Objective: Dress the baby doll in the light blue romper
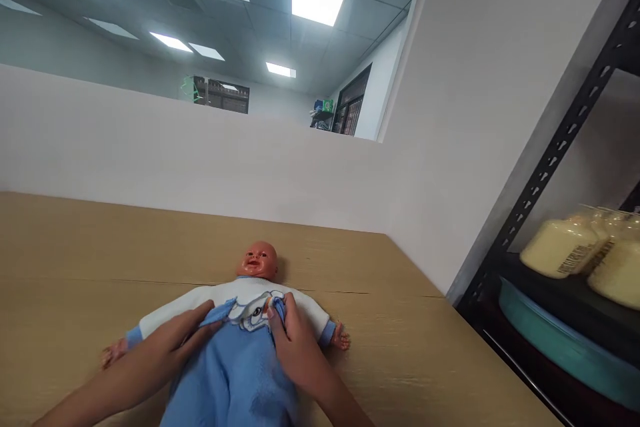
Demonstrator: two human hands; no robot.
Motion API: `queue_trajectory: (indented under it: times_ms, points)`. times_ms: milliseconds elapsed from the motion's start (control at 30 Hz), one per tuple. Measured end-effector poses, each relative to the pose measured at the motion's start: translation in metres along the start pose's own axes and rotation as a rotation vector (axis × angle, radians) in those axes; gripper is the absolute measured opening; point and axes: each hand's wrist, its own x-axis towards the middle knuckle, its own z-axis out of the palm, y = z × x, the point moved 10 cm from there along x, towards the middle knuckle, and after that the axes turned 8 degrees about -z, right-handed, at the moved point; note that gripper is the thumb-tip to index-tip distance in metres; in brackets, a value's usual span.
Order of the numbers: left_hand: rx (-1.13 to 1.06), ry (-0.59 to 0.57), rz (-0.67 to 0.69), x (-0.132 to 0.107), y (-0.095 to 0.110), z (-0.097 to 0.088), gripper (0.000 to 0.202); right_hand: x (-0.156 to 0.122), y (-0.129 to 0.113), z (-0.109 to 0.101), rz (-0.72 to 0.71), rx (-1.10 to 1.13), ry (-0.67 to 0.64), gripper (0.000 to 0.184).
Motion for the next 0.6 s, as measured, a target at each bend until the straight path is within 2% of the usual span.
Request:
queue_trajectory:
  times_ms: [167,233,333,467,600]
  points:
    - [-0.161,0.006,-0.157,0.032,-0.014,-0.001,0.069,0.040,0.008,-0.005,-0.086,-0.132,0.087,0.033]
    - [-0.186,-0.038,-0.152,0.041,-0.018,0.002,0.071,0.054,0.023,-0.010,-0.073,-0.156,0.117,0.030]
    - [-0.169,-0.075,-0.070,0.050,-0.023,0.005,0.065,0.069,0.050,-0.008,-0.034,-0.156,0.113,0.033]
    - [-0.187,0.013,0.002,0.052,-0.033,0.003,0.059,0.079,0.073,0.003,0.010,-0.076,0.040,0.047]
    - [-0.309,0.150,-0.054,0.051,-0.049,-0.003,0.059,0.072,0.070,0.016,0.019,0.125,-0.146,0.052]
